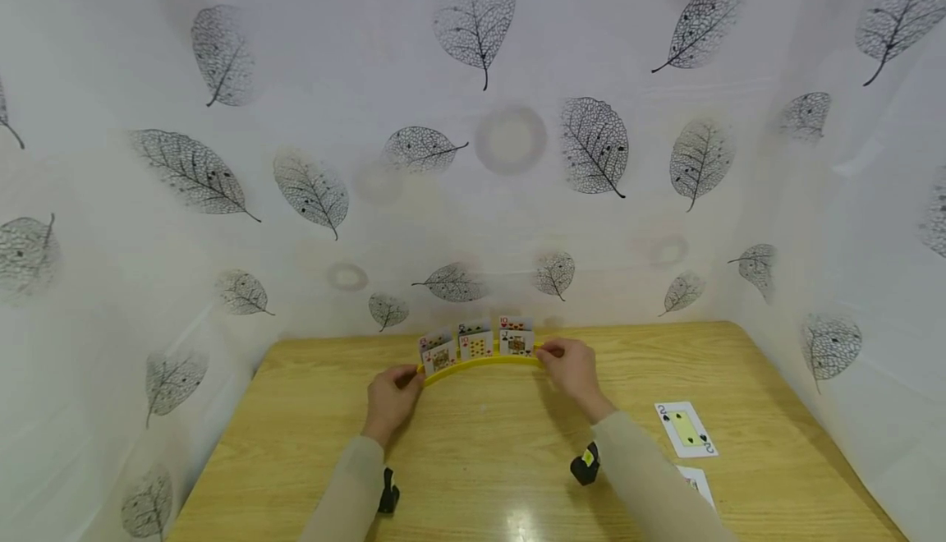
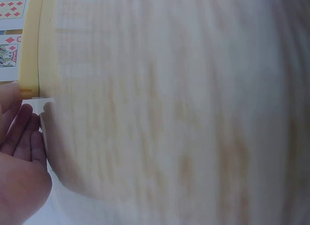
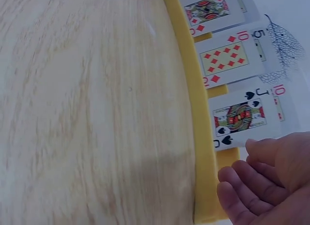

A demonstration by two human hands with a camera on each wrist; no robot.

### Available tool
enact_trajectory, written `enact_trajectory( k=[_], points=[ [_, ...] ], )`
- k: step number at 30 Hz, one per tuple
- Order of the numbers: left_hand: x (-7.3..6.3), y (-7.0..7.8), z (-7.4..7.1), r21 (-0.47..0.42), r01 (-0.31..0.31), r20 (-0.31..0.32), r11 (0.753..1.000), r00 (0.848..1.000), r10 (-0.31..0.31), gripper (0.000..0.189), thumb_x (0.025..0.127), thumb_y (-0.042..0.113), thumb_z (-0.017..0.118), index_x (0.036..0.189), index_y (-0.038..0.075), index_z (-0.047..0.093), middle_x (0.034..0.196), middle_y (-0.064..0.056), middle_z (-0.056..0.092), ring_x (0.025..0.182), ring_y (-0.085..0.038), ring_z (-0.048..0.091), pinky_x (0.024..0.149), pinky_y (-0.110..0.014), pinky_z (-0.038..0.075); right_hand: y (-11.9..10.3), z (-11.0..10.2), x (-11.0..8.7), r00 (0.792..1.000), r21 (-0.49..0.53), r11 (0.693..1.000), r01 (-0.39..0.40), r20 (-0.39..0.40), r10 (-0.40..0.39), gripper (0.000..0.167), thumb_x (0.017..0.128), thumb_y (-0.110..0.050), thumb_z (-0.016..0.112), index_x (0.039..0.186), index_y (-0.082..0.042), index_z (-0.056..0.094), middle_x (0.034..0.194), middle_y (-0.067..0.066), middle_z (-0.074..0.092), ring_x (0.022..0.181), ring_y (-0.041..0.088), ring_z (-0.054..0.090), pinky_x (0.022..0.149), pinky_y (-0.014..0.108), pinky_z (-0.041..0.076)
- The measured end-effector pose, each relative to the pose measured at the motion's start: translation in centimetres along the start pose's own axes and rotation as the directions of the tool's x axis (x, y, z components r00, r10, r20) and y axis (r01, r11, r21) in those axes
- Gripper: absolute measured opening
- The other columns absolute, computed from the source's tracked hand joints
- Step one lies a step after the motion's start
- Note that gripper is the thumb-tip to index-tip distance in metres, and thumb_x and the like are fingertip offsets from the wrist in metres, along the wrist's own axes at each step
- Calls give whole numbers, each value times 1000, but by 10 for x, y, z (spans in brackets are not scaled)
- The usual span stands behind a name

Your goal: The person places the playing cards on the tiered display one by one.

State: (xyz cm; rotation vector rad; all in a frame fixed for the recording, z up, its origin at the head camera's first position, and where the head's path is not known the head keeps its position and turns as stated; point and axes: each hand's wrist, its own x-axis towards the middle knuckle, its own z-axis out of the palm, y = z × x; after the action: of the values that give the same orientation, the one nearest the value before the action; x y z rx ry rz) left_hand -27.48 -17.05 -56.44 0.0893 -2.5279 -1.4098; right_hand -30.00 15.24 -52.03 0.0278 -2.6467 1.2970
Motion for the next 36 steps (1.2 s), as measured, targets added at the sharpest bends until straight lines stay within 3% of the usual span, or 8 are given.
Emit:
enact_trajectory(
  k=[13,25,36],
  points=[
    [2,-3,0,-10,39,20,999,999,-38,25,97,13,73,116,-2,76,123,-23,75,120,-43,68,109,-58,52,11,-54,-20,998,-27,999,24,58,-23,25,100,-23,74,114,-3,78,106,14,80,94,26,75,79,38,64],
    [0,-1,0,-7,23,10,1000,1000,-22,24,97,12,73,115,-2,77,121,-22,76,118,-42,69,107,-58,54,33,-95,-41,1000,-142,990,5,24,-2,34,101,-31,73,119,-2,76,112,17,79,101,33,75,84,47,63],
    [-2,4,-1,7,9,5,1000,1000,-9,23,98,11,73,115,-4,76,121,-23,76,119,-43,69,108,-58,53,56,-121,-55,999,-177,984,-35,-6,34,48,101,-37,72,127,3,71,115,23,77,105,40,74,84,52,62]
  ],
)
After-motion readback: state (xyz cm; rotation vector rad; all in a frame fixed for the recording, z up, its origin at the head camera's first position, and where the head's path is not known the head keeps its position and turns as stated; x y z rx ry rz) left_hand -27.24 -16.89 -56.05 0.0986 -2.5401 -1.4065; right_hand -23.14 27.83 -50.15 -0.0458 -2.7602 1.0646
